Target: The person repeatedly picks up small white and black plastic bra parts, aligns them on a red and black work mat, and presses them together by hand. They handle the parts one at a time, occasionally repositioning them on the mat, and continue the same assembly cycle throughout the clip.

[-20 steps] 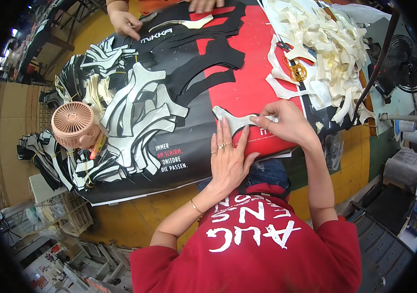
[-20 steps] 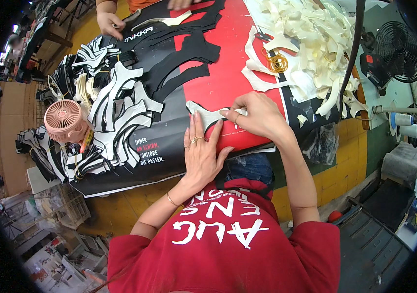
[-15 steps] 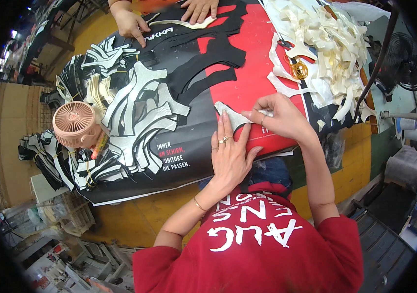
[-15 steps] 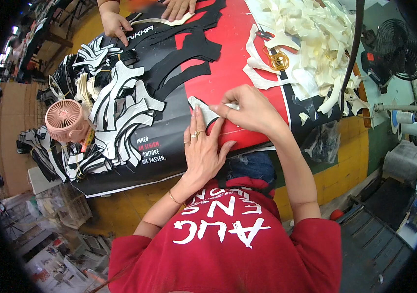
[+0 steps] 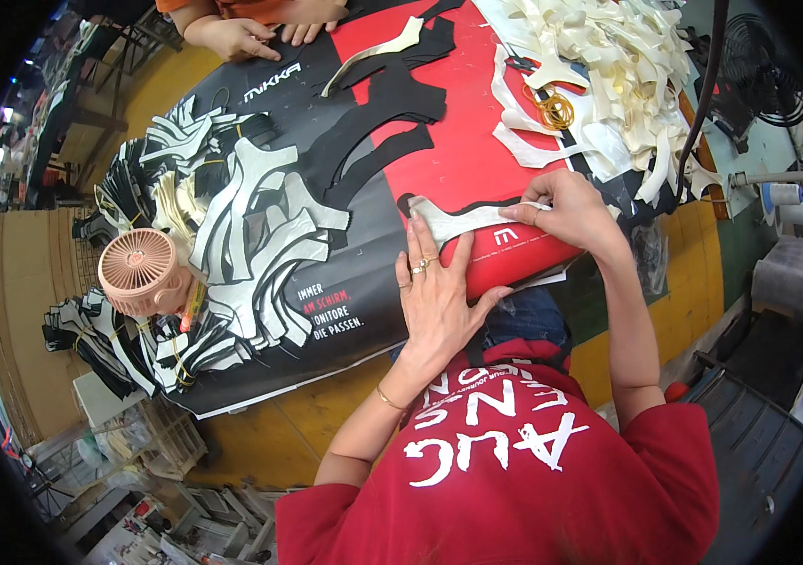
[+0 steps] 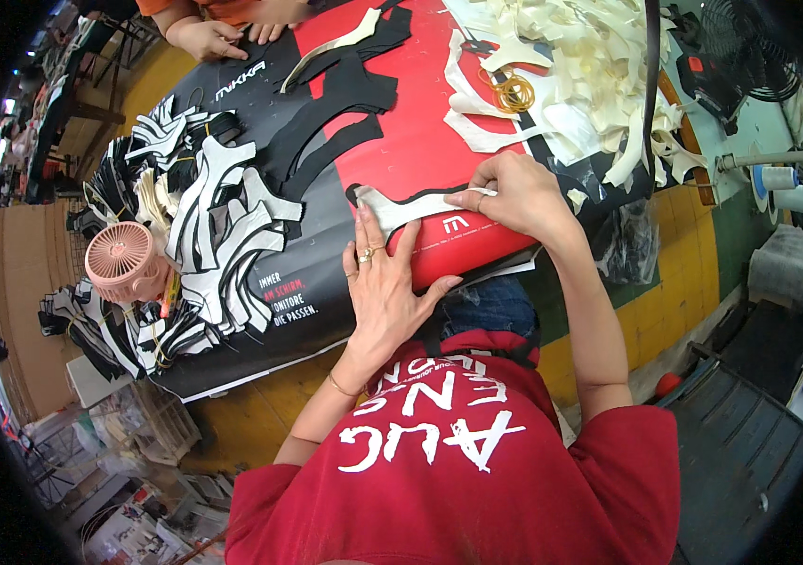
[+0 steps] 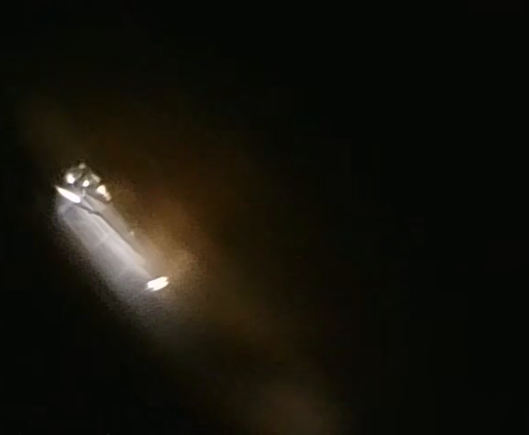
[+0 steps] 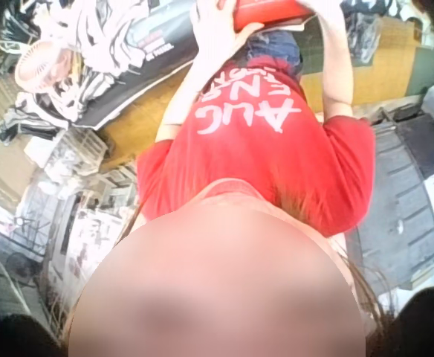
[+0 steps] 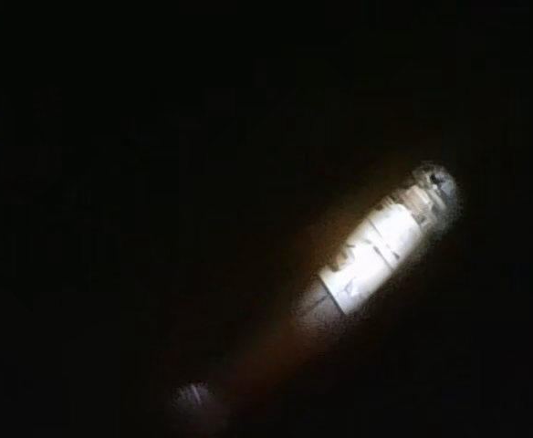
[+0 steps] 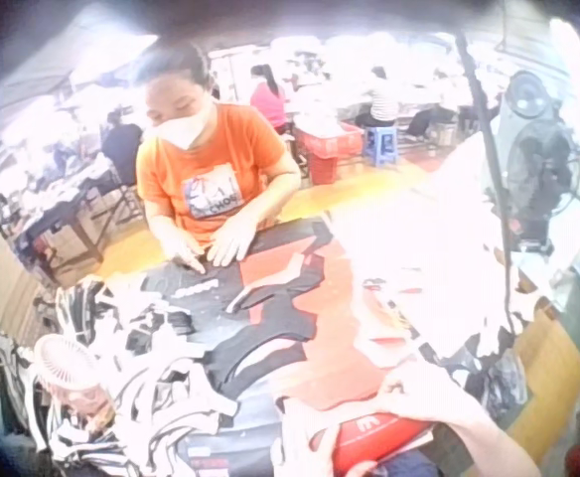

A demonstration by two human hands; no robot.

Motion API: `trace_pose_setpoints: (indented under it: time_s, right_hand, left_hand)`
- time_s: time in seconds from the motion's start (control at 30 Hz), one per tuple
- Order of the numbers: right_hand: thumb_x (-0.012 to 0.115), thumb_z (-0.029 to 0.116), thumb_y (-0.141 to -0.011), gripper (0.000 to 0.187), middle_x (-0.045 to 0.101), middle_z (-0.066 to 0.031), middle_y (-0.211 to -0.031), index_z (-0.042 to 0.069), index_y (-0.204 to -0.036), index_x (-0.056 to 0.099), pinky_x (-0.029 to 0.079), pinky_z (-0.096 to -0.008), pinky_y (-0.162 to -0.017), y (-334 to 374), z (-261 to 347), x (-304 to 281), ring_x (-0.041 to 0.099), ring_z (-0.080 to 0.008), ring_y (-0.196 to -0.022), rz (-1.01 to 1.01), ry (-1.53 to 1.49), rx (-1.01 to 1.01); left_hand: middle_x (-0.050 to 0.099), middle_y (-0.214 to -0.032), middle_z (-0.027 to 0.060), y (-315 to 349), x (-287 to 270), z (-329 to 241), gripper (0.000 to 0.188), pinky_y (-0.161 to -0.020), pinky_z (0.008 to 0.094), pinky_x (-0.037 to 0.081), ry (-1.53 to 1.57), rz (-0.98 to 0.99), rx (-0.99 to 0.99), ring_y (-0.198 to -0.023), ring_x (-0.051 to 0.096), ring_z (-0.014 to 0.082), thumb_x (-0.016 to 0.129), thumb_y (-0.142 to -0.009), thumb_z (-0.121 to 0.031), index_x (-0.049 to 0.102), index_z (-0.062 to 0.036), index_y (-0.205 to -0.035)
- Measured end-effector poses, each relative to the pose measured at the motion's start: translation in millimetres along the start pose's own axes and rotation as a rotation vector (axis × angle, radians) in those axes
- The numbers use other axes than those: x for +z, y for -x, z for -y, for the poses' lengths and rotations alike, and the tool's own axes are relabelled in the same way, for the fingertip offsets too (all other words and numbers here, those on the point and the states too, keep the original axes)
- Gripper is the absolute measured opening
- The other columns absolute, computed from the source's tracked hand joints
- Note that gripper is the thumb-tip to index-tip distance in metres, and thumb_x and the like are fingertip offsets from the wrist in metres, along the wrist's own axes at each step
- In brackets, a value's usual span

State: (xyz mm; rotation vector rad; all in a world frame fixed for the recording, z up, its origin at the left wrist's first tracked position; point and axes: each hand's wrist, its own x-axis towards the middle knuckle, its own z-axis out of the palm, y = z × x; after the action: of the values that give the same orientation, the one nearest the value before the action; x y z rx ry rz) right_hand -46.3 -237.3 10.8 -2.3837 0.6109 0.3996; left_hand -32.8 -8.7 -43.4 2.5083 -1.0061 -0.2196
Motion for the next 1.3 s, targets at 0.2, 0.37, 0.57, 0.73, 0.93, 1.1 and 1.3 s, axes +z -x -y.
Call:
trace_pose_setpoints:
  time_s: [0.2, 0.37, 0.57, 0.73, 0.93, 1.1, 1.3]
  right_hand:
    - [0.08, 0.052, -0.078, 0.051, 0.072, -0.0183, -0.085, 0.002, -0.088, 0.075, 0.054, -0.0406, -0.079, -3.3, -6.6, 10.8, 0.072, -0.0329, -0.087, -0.042, -0.051, -0.058]
    - [0.08, 0.05, -0.078, 0.048, 0.071, -0.0146, -0.084, 0.004, -0.084, 0.072, 0.054, -0.0399, -0.076, -1.1, -4.2, 12.0, 0.07, -0.0303, -0.082, -0.077, -0.02, -0.039]
    - [0.085, 0.039, -0.076, 0.044, 0.067, -0.0077, -0.102, 0.007, -0.103, 0.07, 0.054, -0.036, -0.08, 14.1, 12.8, 4.2, 0.069, -0.0232, -0.093, -0.456, 0.091, -0.155]
    - [0.084, 0.034, -0.078, 0.044, 0.067, -0.0084, -0.099, 0.004, -0.107, 0.069, 0.054, -0.0346, -0.078, -2.5, 40.0, 22.0, 0.069, -0.0239, -0.091, -0.342, 0.002, -0.365]
    - [0.077, 0.029, -0.085, 0.029, 0.063, -0.0087, -0.098, 0.009, -0.106, 0.071, 0.053, -0.0407, -0.072, -35.9, 60.0, 64.4, 0.068, -0.0294, -0.085, -0.252, -0.019, -0.576]
    - [0.076, 0.02, -0.086, 0.015, 0.063, -0.008, -0.099, 0.007, -0.094, 0.073, 0.052, -0.0395, -0.067, -35.3, 54.6, 74.2, 0.066, -0.0265, -0.076, -0.318, -0.101, -0.623]
    - [0.077, 0.011, -0.083, 0.014, 0.066, -0.0069, -0.101, 0.008, -0.094, 0.069, 0.05, -0.0384, -0.066, -32.4, 41.2, 79.2, 0.066, -0.0256, -0.075, -0.445, 0.005, -0.805]
  left_hand:
    - [0.012, -0.156, 0.0423, -1.0, -2.0, 0.3, 0.084, -0.116, 0.0583, 0.018, 0.029, -0.009, 0.03, -0.149, 0.012, 0.0528, 0.073, -0.08, -0.06, 0.049, -0.0137, -0.146]
    - [0.009, -0.156, 0.0425, -0.1, -1.3, 1.3, 0.084, -0.117, 0.0611, 0.014, 0.095, 0.005, 0.012, -0.148, 0.006, 0.0559, 0.072, -0.081, -0.06, 0.047, -0.0147, -0.148]
    - [0.008, -0.16, 0.0371, 24.7, 5.0, 9.6, 0.09, -0.118, 0.062, 0.007, 0.038, -0.082, 0.028, -0.15, 0.005, 0.0518, 0.07, -0.084, -0.058, 0.035, -0.0133, -0.155]
    - [0.016, -0.163, 0.0278, 48.2, 16.5, 15.4, 0.093, -0.119, 0.0592, 0.0, 0.062, -0.074, -0.039, -0.153, 0.013, 0.0417, 0.067, -0.088, -0.053, 0.027, -0.0049, -0.157]
    - [0.028, -0.161, 0.0227, 46.1, 12.6, 13.1, 0.082, -0.12, 0.0563, 0.009, 0.042, -0.036, -0.077, -0.15, 0.025, 0.037, 0.063, -0.09, -0.054, 0.039, -0.0057, -0.151]
    - [0.044, -0.152, 0.017, 30.4, -17.4, 36.7, 0.057, -0.113, 0.052, 0.026, 0.108, -0.209, 0.072, -0.142, 0.038, 0.036, 0.067, -0.091, -0.038, 0.054, -0.0072, -0.137]
    - [0.035, -0.158, 0.0156, -24.8, -30.6, 85.0, 0.062, -0.119, 0.0558, 0.02, 0.148, -0.124, 0.224, -0.148, 0.027, 0.0375, 0.072, -0.086, -0.038, 0.052, -0.0152, -0.14]
